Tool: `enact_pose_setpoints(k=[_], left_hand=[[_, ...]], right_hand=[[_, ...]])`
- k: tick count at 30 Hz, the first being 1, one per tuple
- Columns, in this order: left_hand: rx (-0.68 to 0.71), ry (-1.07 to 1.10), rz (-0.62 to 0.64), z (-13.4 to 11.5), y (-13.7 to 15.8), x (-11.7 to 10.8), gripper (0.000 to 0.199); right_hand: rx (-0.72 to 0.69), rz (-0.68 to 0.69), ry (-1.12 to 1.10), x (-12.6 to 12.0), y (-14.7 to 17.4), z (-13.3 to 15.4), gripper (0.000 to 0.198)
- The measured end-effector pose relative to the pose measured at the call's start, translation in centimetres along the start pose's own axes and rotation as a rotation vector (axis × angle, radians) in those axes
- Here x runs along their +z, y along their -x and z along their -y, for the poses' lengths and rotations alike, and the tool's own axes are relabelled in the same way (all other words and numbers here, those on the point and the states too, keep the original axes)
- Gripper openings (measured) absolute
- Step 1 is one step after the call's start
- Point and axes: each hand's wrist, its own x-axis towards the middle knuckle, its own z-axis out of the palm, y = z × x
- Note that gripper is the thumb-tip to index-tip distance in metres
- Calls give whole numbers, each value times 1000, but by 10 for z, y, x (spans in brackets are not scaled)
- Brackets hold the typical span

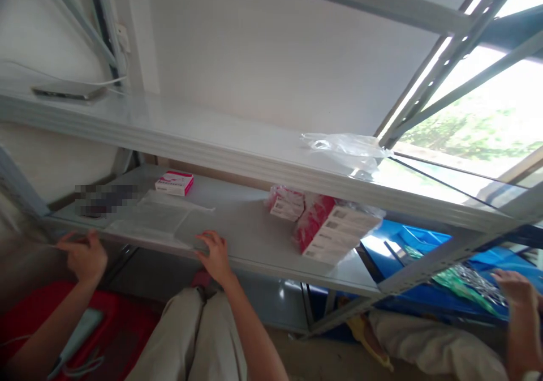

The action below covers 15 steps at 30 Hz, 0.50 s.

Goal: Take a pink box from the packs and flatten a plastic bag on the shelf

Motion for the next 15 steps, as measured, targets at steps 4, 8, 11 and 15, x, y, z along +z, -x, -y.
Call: enact_pose_setpoints(k=[4, 8, 11, 15], left_hand=[[262, 196, -18, -33, 27, 0, 47], [562, 338, 247, -107, 68, 21, 35], [840, 427, 591, -176, 111, 61, 31], [1125, 497, 965, -259, 173, 135, 57]], right_hand=[[114, -176, 124, -53, -6, -43, 38], [263, -242, 442, -131, -24, -109, 60], [262, -59, 621, -182, -44, -148, 86], [232, 110, 652, -217, -74, -171, 94]])
